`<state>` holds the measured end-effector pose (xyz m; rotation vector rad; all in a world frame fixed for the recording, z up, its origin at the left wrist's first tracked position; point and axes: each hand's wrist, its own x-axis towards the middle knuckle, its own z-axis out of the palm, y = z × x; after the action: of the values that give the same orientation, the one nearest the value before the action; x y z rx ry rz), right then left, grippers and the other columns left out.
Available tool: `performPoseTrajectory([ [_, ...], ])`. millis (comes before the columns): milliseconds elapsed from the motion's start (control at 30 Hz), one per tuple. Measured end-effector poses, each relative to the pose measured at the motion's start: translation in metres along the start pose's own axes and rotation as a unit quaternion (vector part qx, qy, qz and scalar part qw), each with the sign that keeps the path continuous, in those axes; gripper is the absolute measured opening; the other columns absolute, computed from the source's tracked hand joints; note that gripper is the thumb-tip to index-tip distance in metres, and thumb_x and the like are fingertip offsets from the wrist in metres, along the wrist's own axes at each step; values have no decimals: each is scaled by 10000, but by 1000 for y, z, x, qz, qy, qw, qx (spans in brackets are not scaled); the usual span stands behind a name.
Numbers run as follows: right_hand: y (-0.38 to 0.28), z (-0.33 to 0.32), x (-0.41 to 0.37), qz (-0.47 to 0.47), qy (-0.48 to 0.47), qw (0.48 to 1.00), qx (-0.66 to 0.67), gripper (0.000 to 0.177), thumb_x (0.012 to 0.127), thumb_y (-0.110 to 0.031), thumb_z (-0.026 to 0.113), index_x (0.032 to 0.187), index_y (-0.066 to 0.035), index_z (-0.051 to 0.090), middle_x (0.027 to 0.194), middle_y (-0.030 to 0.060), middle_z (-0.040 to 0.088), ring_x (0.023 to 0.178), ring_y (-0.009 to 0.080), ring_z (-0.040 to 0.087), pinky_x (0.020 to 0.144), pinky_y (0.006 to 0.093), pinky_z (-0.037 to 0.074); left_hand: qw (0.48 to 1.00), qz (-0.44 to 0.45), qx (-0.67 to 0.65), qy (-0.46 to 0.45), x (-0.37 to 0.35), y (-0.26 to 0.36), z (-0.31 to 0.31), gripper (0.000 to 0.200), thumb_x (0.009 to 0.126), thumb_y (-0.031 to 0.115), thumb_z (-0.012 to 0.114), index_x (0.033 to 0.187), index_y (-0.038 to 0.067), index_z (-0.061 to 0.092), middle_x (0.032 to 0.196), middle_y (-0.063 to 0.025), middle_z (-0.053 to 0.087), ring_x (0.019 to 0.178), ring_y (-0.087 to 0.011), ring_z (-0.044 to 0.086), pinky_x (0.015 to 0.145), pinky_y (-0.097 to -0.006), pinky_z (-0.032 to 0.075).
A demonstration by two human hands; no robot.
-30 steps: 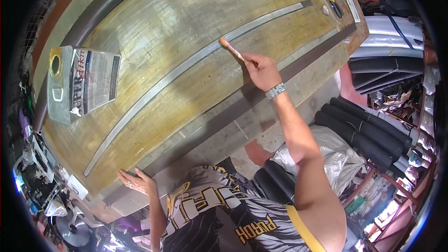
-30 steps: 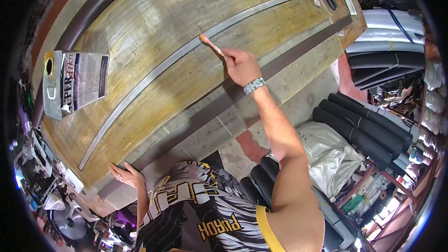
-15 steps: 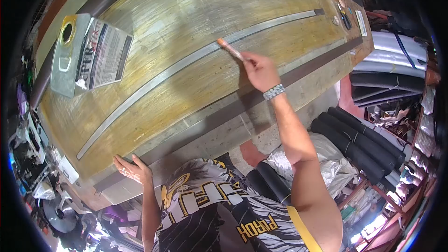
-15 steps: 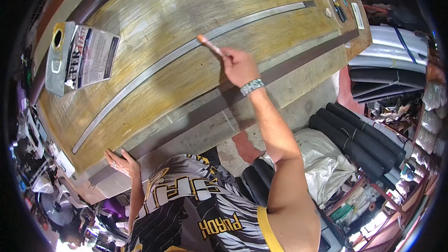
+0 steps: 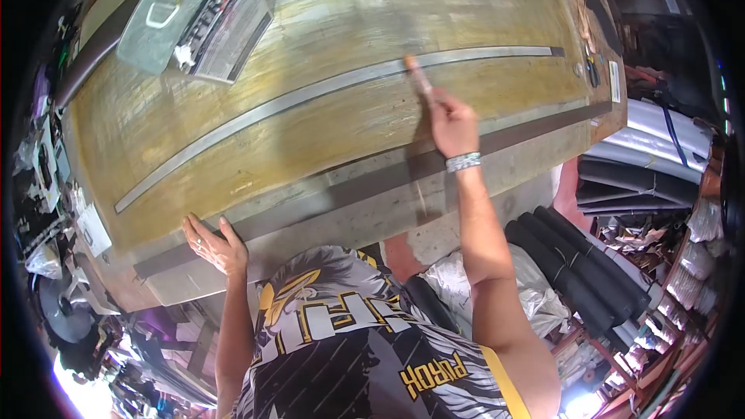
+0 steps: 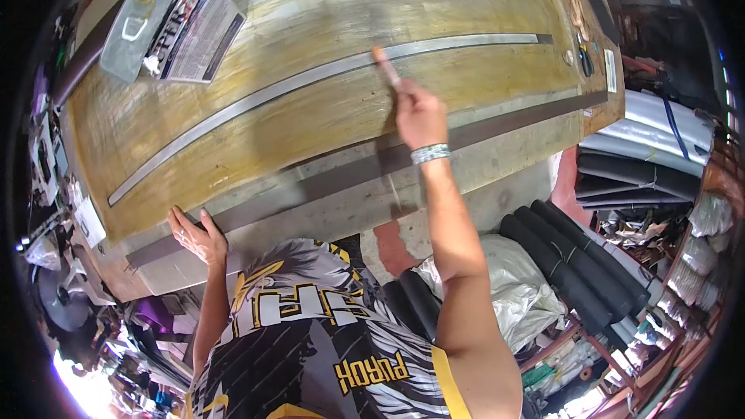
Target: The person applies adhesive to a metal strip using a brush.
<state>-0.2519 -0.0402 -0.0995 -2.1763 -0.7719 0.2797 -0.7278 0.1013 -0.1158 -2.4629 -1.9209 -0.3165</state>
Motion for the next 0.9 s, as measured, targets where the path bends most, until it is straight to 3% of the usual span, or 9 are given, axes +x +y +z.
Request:
performPoseTrajectory([
  [100, -14, -12, 8, 93, -20, 992, -84, 229, 935, -124, 674, 1142, -73, 757, 811, 188, 729, 647, 254, 693, 630, 354, 544, 1000, -1, -10, -1, 0, 0, -4, 717, 996, 342, 600, 1539, -58, 356, 1586, -276, 332, 1474, -437, 300, 1203, -545, 242],
  [267, -50, 34, -21, -67, -73, 990, -103, 220, 935, -147, 666, 1119, -76, 764, 919, 213, 737, 757, 292, 742, 695, 365, 569, 1000, -2, -18, 3, 0, -1, -2, 728, 995, 362, 599, 1537, -60, 359, 1584, -274, 341, 1481, -438, 293, 1206, -545, 238],
  [333, -58, 26, -16, 13, -101, 994, -34, 220, 913, -129, 652, 1097, -103, 770, 919, 219, 731, 836, 377, 724, 757, 422, 578, 1000, 3, -23, 8, 1, -2, 1, 728, 995, 366, 598, 1536, -59, 361, 1582, -277, 343, 1481, -440, 294, 1207, -546, 235],
  [400, -16, 19, -2, -11, -4, 1000, -16, 240, 918, -132, 643, 1115, -78, 769, 888, 232, 729, 797, 345, 739, 719, 411, 570, 1000, 2, -20, 13, -1, -4, 0, 723, 998, 369, 597, 1535, -56, 367, 1581, -272, 346, 1476, -434, 300, 1206, -540, 237],
  [467, -35, -4, 10, 120, -61, 981, -138, 261, 908, -128, 629, 1121, -75, 771, 850, 227, 731, 781, 325, 752, 715, 398, 580, 1000, 1, -14, 12, 0, -2, -3, 712, 1003, 372, 596, 1533, -51, 377, 1581, -259, 349, 1468, -422, 312, 1203, -526, 243],
  [667, -87, 66, -36, 8, -105, 990, -96, 244, 907, -126, 637, 1113, -116, 767, 948, 199, 738, 854, 379, 725, 782, 407, 585, 999, -3, -32, 11, 1, -3, -2, 729, 989, 364, 621, 1530, -57, 374, 1576, -271, 352, 1475, -438, 293, 1207, -543, 234],
  [833, -99, 51, -29, 89, -142, 985, -46, 270, 908, -110, 619, 1140, -120, 756, 893, 220, 729, 812, 348, 734, 749, 406, 574, 999, 2, -36, 23, 0, -5, -1, 722, 984, 343, 639, 1531, -50, 378, 1574, -264, 360, 1470, -437, 306, 1200, -543, 243],
  [867, -64, 52, -24, 3, -57, 997, -48, 270, 906, -104, 607, 1126, -123, 764, 843, 221, 725, 785, 324, 739, 730, 407, 568, 999, -2, -39, 23, 1, -4, -2, 723, 983, 343, 642, 1529, -52, 382, 1572, -265, 364, 1468, -440, 310, 1200, -543, 244],
  [900, -74, 40, -16, 56, -70, 992, -92, 265, 907, -103, 604, 1116, -118, 766, 834, 218, 725, 785, 328, 740, 730, 406, 571, 999, -8, -41, 20, 2, -3, -4, 723, 981, 343, 645, 1526, -55, 386, 1570, -266, 368, 1467, -443, 313, 1200, -543, 245],
])
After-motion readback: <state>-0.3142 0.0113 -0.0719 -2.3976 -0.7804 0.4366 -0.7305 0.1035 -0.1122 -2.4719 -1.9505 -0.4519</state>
